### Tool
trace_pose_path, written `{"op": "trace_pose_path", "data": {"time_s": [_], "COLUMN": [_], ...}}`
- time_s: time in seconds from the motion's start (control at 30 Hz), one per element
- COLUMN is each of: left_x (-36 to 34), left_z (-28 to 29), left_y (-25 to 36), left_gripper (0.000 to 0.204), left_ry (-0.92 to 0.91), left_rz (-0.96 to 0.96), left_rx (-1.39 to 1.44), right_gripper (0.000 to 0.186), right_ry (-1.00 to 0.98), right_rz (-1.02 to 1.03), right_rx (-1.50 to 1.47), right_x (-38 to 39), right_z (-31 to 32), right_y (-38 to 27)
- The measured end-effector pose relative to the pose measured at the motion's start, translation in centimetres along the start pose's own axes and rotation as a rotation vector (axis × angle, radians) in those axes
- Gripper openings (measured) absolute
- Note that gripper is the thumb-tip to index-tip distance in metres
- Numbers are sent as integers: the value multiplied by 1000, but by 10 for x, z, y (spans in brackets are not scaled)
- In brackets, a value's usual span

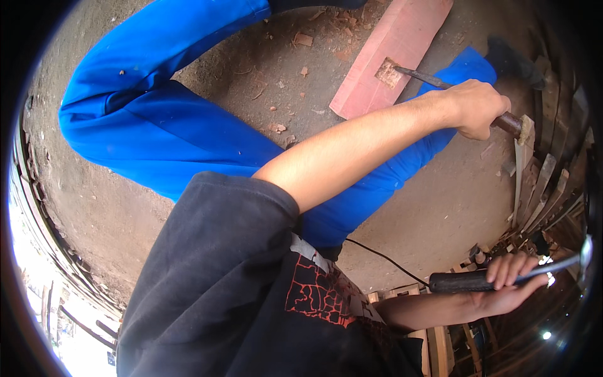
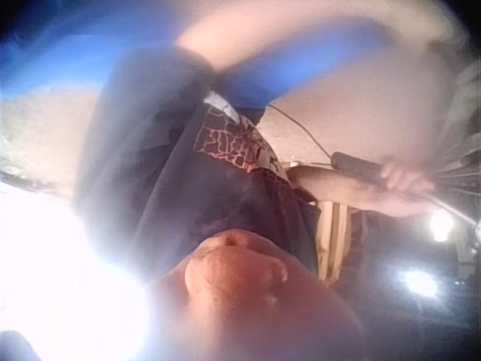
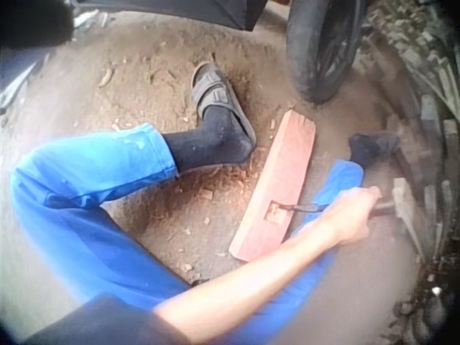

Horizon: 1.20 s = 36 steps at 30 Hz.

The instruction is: The person sits on the ground and uses a chisel and hammer to carve a rectangular recess into a pink wooden plank. They repeatedly strike the chisel to remove wood chips and clear the debris from the carved area.

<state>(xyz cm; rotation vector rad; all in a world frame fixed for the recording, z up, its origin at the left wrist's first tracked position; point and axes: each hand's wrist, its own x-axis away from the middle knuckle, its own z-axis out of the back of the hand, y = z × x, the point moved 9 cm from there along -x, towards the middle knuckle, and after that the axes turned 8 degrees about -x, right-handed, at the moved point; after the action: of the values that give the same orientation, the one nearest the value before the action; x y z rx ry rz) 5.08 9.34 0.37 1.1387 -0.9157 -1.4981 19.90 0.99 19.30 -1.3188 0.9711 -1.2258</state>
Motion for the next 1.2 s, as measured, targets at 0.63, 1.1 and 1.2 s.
{"op": "trace_pose_path", "data": {"time_s": [0.63, 1.1, 1.2], "left_x": [-67, -25, -26], "left_z": [-25, 120, 114], "left_y": [-34, -97, -69], "left_gripper": [43, 42, 23], "left_ry": [-86, 221, 250], "left_rz": [-214, 129, 52], "left_rx": [-71, 914, 881], "right_gripper": [57, 51, 51], "right_ry": [369, 207, 192], "right_rz": [-518, -636, -683], "right_rx": [-110, -135, -202], "right_x": [34, 59, 56], "right_z": [32, 25, 26], "right_y": [160, 294, 302]}}
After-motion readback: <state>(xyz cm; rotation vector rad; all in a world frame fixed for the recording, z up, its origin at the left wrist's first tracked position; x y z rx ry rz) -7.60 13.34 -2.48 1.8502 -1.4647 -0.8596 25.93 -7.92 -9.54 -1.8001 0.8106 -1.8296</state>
